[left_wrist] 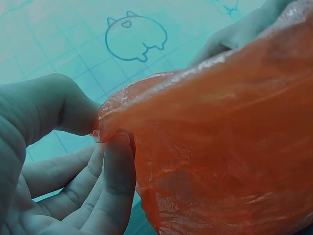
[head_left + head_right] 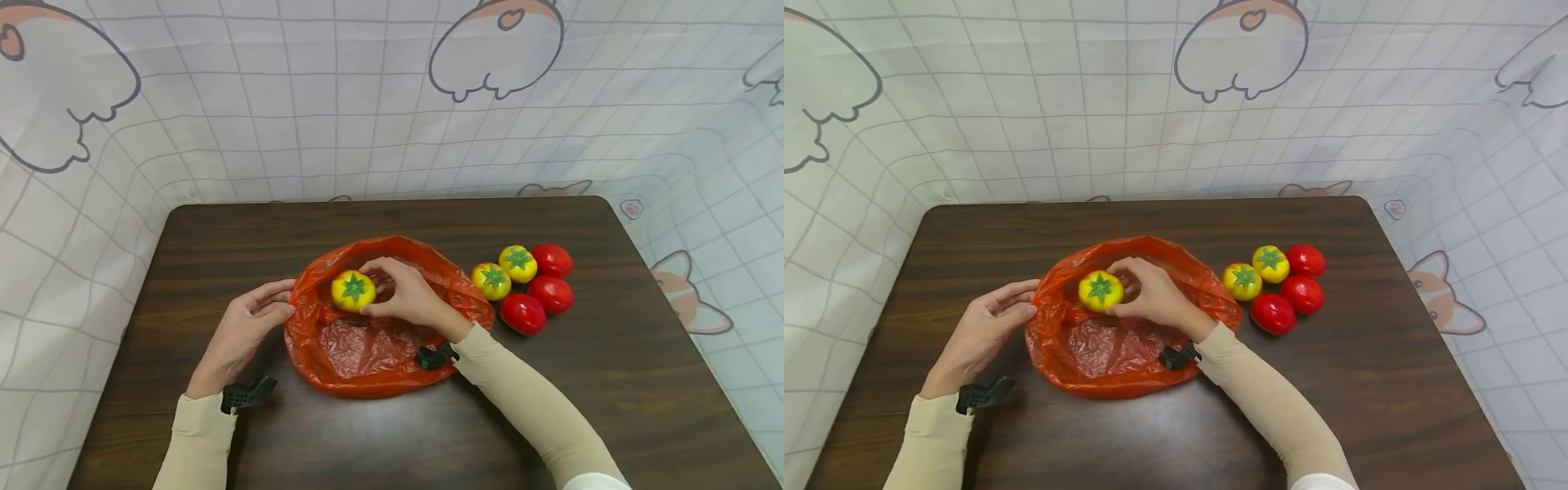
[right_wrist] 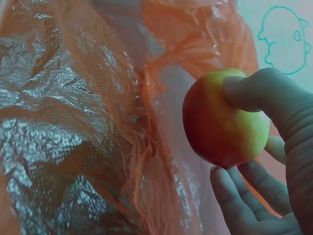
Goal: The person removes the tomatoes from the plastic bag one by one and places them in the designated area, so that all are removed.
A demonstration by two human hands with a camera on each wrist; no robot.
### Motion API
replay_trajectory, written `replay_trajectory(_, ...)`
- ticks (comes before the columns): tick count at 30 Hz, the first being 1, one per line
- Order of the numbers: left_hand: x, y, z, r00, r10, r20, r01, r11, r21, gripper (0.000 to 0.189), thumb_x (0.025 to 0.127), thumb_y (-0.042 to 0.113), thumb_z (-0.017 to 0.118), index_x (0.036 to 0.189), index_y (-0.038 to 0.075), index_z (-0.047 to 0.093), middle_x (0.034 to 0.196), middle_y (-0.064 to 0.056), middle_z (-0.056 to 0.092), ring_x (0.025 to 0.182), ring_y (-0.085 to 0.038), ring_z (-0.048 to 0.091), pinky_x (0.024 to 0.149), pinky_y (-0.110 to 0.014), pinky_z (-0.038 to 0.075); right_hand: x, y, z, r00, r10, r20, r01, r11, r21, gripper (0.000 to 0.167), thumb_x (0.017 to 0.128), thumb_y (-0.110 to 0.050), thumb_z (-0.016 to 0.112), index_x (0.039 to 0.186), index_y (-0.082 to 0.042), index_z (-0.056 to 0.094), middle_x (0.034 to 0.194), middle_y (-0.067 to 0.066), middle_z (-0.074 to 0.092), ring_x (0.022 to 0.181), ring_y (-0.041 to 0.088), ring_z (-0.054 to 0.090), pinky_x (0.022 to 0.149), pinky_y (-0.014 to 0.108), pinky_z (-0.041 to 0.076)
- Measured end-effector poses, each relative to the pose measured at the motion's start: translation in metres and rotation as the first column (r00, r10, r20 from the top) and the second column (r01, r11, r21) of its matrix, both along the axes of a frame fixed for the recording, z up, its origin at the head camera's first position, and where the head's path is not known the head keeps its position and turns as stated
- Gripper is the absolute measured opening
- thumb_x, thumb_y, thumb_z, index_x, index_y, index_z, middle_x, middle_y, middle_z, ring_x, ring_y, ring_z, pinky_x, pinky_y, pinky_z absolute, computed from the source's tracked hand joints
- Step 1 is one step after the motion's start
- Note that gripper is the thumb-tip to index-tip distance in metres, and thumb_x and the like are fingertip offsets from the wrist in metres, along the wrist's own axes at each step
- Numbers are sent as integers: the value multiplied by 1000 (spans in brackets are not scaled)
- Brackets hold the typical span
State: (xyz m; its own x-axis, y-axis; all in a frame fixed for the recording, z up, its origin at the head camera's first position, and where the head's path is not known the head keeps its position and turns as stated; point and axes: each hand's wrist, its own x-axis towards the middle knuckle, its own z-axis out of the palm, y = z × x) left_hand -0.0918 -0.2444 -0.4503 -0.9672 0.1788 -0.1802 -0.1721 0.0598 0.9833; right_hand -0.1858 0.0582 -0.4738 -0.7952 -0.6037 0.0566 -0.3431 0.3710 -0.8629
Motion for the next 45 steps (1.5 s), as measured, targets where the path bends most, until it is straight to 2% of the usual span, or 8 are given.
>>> replay_trajectory(14,0,2,1,1000,-14,-14,14,1000,20,56,101,19,68,150,1,47,122,4,70,109,-5,72,96,-20,59,7,30,13,997,-81,7,81,996,-33,61,80,-23,90,134,-19,60,131,2,64,115,19,66,100,36,61)
replay_trajectory(22,1,4,-2,999,13,-31,-12,1000,23,55,101,19,68,149,0,49,121,4,70,108,-5,72,95,-19,59,8,47,16,994,-112,18,113,992,-65,62,81,-20,90,135,-17,59,133,3,63,115,21,65,101,42,60)
replay_trajectory(33,-1,0,2,999,-20,-30,19,999,-32,53,102,21,66,149,3,50,124,5,71,109,-7,71,95,-21,60,6,70,19,987,-160,15,160,985,-59,63,81,-22,90,135,-19,59,132,2,64,116,21,66,100,40,61)
replay_trajectory(45,-2,3,9,1000,-18,-10,17,994,-108,55,102,23,67,150,2,48,119,5,70,105,-4,73,93,-18,60,7,100,24,979,-204,-12,203,978,-54,62,82,-21,89,136,-16,58,134,5,62,114,23,66,102,42,60)
